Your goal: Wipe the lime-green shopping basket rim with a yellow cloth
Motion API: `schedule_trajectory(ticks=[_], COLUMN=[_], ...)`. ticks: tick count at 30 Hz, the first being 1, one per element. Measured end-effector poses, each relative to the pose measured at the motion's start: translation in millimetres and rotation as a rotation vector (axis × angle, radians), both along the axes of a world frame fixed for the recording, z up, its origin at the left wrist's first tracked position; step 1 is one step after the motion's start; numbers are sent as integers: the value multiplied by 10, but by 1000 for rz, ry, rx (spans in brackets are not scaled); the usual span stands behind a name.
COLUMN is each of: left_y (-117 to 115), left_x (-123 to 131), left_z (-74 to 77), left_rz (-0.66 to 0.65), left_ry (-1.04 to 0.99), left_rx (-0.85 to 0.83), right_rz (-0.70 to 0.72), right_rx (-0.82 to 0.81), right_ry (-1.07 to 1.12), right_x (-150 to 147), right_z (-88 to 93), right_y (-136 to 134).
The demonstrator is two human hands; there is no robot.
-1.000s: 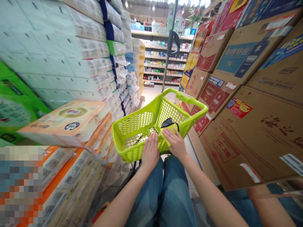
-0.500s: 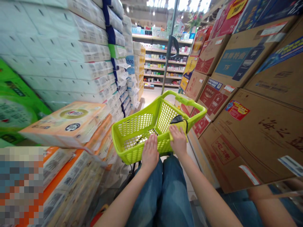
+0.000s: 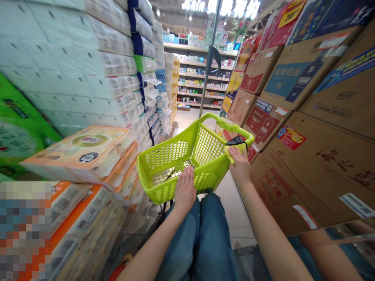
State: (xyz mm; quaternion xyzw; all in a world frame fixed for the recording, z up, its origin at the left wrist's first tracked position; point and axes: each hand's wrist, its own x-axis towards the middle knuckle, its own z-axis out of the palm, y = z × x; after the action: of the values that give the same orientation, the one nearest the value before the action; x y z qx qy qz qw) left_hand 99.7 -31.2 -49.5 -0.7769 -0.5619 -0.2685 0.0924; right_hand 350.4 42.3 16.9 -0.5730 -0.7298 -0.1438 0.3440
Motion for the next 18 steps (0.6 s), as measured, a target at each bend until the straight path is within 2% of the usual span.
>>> schedule_trajectory(ticks=[3,6,8,10,13,16,18], left_y=[-4,-4,-2,-1,-6,-12,-12], left_x=[3,2,-2,-7,-14,-13,-8], left_z=[-1,-6,-9,-7,7,22,25], left_rz=[4,13,17,20,17,7,11], left_ry=[6,14,20,25,35,41,43], left_rx=[-3,1,2,-4,-20,-28,-26], right_rz=[15,188,271,338,325,102,-33], right_rx=[-55,-129,-150,-161,-135,-43,-1], right_ry=[-8,-49,-74,-132,-205,-133,-62], right_x=[-564,-1142,-1295,-1185,-637,-42,128], right_z=[-184,-366,-407,-366,-190,5,65], right_y=[-185,-427,-519,-512,-343,-117,-21])
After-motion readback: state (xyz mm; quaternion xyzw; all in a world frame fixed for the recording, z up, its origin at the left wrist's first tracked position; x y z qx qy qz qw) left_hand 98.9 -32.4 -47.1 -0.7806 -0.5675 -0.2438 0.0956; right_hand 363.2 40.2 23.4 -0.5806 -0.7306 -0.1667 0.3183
